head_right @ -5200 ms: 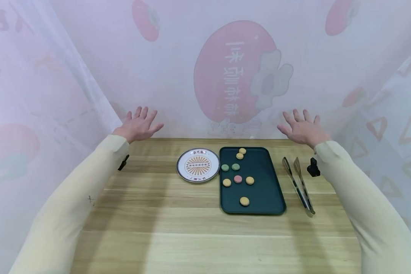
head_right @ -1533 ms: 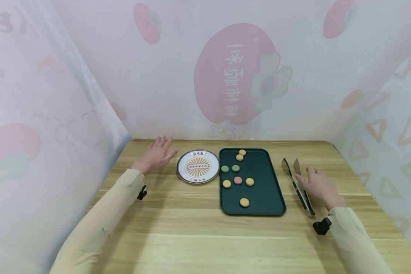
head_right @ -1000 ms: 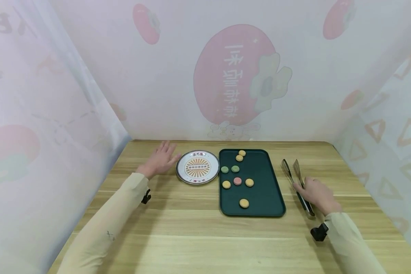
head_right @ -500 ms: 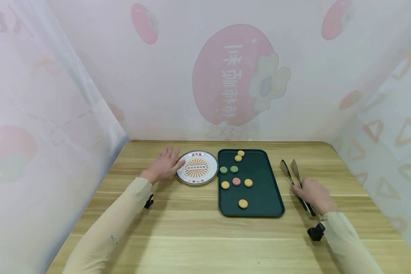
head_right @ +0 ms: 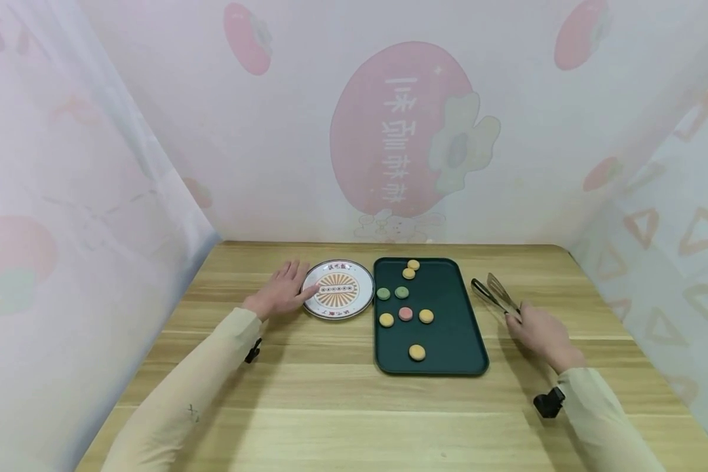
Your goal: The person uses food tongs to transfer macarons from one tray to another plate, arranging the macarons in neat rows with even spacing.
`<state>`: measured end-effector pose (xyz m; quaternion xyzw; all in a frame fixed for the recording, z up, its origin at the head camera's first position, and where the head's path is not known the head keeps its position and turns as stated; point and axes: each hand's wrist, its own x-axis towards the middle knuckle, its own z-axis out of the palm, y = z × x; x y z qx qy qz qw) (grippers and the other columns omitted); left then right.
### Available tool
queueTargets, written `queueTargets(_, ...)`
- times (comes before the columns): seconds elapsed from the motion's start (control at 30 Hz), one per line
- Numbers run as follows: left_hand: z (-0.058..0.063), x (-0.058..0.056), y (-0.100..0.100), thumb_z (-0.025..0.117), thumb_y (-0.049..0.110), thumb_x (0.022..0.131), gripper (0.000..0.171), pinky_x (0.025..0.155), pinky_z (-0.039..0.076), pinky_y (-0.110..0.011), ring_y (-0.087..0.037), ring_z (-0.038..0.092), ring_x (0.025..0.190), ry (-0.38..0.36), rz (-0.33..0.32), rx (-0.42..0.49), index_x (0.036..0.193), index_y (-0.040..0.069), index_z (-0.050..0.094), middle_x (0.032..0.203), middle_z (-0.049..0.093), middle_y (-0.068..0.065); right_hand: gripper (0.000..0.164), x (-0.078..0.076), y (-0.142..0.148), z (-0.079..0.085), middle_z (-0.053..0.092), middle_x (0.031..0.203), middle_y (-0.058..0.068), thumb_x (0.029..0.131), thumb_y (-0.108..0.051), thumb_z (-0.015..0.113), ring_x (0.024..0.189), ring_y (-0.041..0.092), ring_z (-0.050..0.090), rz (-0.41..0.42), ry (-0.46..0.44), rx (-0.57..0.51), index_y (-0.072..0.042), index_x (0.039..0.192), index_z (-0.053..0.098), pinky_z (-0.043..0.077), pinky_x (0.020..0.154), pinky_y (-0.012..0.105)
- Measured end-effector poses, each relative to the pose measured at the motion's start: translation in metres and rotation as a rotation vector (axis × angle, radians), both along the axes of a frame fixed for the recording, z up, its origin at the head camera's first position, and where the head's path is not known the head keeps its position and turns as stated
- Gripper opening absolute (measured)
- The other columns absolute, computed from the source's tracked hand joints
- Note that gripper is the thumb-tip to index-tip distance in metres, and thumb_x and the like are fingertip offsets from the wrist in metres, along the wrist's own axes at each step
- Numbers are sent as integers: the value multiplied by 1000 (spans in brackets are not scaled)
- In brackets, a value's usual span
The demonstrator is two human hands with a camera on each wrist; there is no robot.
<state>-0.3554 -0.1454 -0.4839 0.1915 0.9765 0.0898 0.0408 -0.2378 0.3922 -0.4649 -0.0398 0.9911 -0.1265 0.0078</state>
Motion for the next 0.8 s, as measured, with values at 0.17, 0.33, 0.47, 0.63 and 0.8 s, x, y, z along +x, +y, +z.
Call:
queueTargets(0.17,-2,0,-1,33,62,99,83,122,16,-57,-44,11,151,-6,-15,-4,157,4,19,161,15,-27,34,-2,-1,1,50,68,9,102,-33,44,58,23,47,6,6,-5,-1,91,45,37,48,35)
queueTargets(0.33,-3,0,-2,35,61,100,83,123,15,-56,-43,9,151,-18,-17,-9,157,4,18,162,13,-27,39,-2,-1,3,51,69,9,102,-37,48,58,22,47,9,33,-34,1,95,46,36,48,34)
queueTargets(0.47,-5,0,-4,35,62,99,84,123,14,-55,-41,8,152,-37,-16,-19,157,3,16,162,11,-27,44,-2,-1,3,52,70,7,100,-42,53,58,20,47,10,50,-47,1,98,47,34,49,32)
queueTargets(0.63,-9,-1,-6,34,66,97,90,123,15,-55,-40,7,152,-50,-16,-51,157,2,14,163,10,-26,44,-3,-2,6,53,69,6,99,-43,55,57,19,47,24,79,-44,0,99,48,34,48,31)
queueTargets(0.8,-9,1,-5,35,65,97,90,123,14,-55,-40,6,152,-67,-14,-45,157,1,14,163,8,-26,44,-4,-4,10,53,68,4,99,-43,56,56,18,46,44,88,-32,1,103,51,34,49,30)
